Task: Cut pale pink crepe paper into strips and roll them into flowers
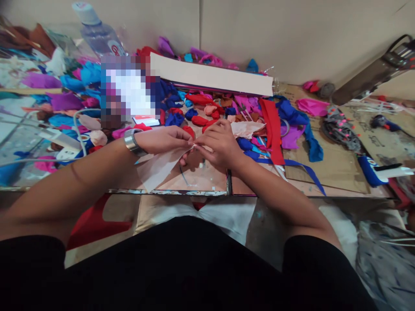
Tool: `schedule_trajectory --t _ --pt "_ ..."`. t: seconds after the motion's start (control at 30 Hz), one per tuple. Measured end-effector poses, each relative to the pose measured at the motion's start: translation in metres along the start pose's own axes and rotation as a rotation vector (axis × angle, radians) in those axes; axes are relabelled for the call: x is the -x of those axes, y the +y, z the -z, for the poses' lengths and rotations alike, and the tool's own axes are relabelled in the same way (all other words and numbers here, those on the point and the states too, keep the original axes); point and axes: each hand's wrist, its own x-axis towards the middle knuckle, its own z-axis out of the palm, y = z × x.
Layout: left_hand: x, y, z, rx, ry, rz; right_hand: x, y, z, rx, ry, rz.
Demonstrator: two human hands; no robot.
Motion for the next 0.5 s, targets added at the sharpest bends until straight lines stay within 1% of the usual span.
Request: schedule_trajectory --t 0.07,0.13,0.3,0.5 --pt "0.0 -0.002 0.001 0.046 -0.015 -0.011 0.0 0.0 -0.001 0.012 0.008 -0.003" --pt "-0.001 -0.004 0.003 0.018 0.008 -0.036 0.0 0.0 -0.002 0.017 -0.004 -0.014" --pt "-0.003 -0.003 0.004 -0.317 0.223 -0.102 -0.002 -0.002 0.001 0.037 -0.059 -0.048" --pt "-0.001 0.002 -0.008 -0.566 0.418 -0.143 -0.004 -0.003 0.003 0.07 -0.049 -0.082"
